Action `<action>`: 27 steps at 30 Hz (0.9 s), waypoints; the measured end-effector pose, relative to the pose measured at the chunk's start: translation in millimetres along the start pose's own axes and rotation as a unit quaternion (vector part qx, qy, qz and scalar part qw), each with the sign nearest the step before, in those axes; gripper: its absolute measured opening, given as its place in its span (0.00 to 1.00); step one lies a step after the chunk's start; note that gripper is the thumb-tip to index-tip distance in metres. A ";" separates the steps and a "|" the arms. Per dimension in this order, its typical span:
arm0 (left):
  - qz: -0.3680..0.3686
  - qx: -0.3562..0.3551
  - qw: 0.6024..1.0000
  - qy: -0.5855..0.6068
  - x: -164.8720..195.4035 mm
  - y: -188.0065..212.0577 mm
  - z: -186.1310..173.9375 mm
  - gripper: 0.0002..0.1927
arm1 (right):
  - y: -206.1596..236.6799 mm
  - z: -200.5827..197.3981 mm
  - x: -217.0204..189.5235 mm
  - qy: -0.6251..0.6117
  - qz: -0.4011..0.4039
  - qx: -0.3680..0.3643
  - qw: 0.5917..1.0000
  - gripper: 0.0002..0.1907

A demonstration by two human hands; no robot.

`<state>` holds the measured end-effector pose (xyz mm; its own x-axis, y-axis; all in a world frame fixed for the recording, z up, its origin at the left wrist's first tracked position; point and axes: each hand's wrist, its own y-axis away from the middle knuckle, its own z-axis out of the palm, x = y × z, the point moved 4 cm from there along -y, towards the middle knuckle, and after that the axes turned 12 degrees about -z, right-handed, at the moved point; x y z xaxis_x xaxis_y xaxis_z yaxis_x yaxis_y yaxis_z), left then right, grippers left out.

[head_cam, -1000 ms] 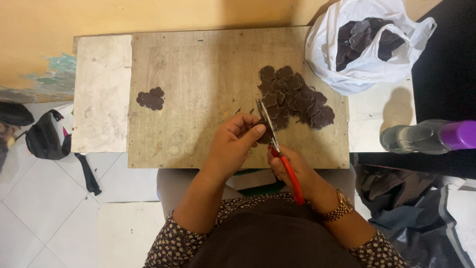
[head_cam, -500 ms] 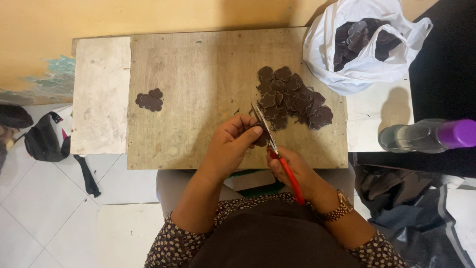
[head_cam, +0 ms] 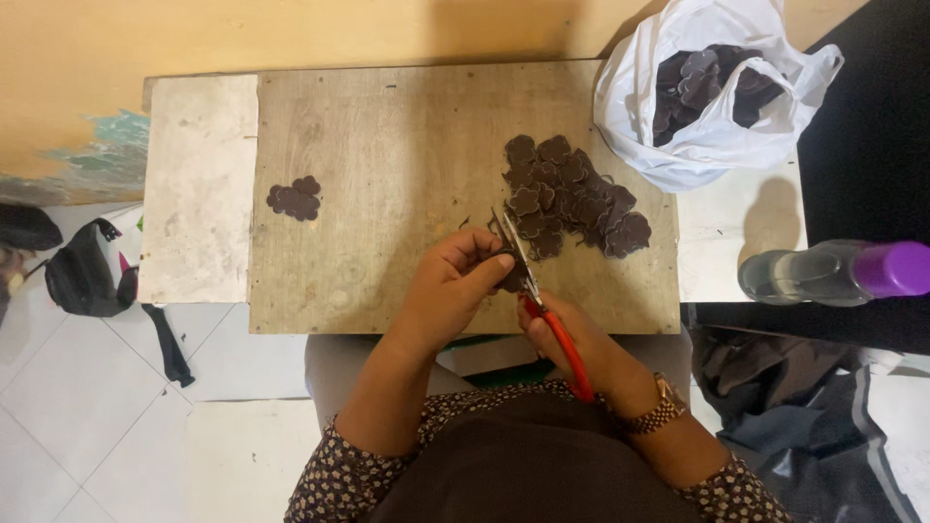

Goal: The person uses red-handled scissors to trim the edges of dark brown, flower-shaped fabric pieces on a wooden board. They hold each piece with the left hand and cut with the right, then place the trimmed pieces into a white plastic bag. The process is repeated for multiple pieces throughout the clip.

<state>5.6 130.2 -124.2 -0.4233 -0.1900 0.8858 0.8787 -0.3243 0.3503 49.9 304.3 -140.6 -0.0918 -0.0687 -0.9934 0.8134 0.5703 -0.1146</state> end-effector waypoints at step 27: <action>-0.074 0.048 0.996 0.011 -2.4 -1.8 -13.2 0.07 | 4.3 -5.4 21.3 0.035 0.054 0.005 0.998 0.26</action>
<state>2.1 119.0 -130.9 -0.5533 -0.1677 0.8159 0.8230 -0.2612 0.5044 48.3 309.7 -162.3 -0.0431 0.0504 -0.9978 0.8258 0.5639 -0.0072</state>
